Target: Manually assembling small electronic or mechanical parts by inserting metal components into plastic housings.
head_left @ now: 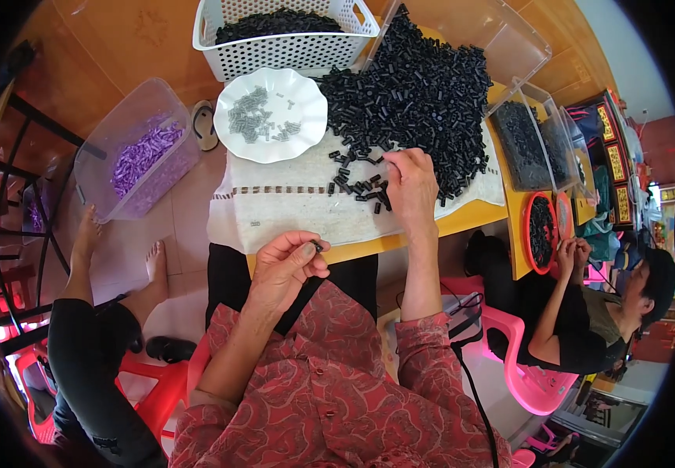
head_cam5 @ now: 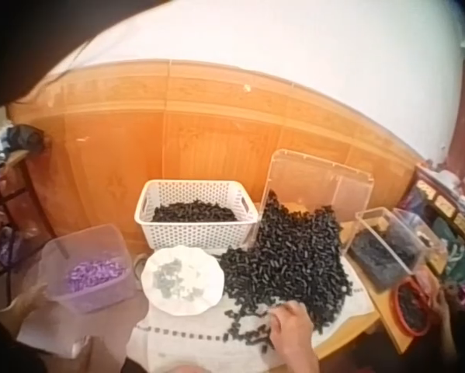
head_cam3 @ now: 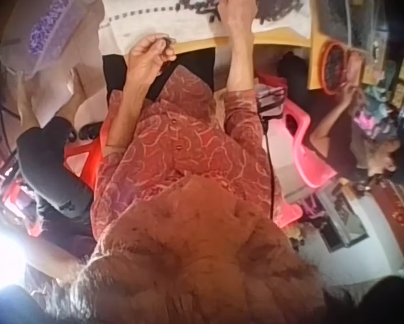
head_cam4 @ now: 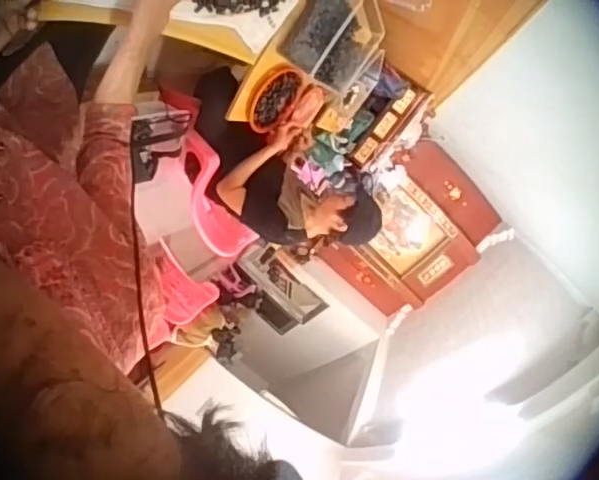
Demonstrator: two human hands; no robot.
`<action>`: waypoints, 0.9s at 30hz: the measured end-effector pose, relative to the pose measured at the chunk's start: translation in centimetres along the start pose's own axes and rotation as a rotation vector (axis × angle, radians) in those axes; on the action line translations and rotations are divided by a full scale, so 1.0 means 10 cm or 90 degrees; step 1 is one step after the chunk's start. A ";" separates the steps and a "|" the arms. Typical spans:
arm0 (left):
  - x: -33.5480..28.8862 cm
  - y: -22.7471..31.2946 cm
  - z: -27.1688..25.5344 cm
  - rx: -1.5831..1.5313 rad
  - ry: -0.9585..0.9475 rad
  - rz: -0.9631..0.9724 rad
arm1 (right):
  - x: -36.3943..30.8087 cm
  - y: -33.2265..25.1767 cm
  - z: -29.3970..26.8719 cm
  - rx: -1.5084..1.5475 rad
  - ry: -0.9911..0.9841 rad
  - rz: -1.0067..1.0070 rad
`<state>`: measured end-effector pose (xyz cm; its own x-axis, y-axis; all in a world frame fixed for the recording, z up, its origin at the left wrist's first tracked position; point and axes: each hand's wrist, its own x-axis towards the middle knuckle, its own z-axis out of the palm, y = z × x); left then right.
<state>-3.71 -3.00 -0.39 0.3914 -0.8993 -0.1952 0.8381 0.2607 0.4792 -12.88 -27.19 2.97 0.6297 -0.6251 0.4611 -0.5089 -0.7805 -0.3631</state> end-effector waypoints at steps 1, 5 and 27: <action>-0.01 0.00 -0.01 0.001 0.005 0.005 | 0.02 -0.01 0.04 -0.014 -0.015 -0.009; -0.02 -0.01 -0.01 -0.029 -0.005 0.014 | 0.06 0.03 0.11 -0.037 -0.052 -0.020; -0.01 0.14 -0.04 -0.070 0.007 0.031 | -0.64 -0.79 -0.24 0.648 -0.173 0.250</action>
<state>-2.44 -2.38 -0.04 0.4361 -0.8808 -0.1845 0.8546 0.3412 0.3914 -14.29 -16.96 4.85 0.7015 -0.7123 0.0220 -0.0631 -0.0929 -0.9937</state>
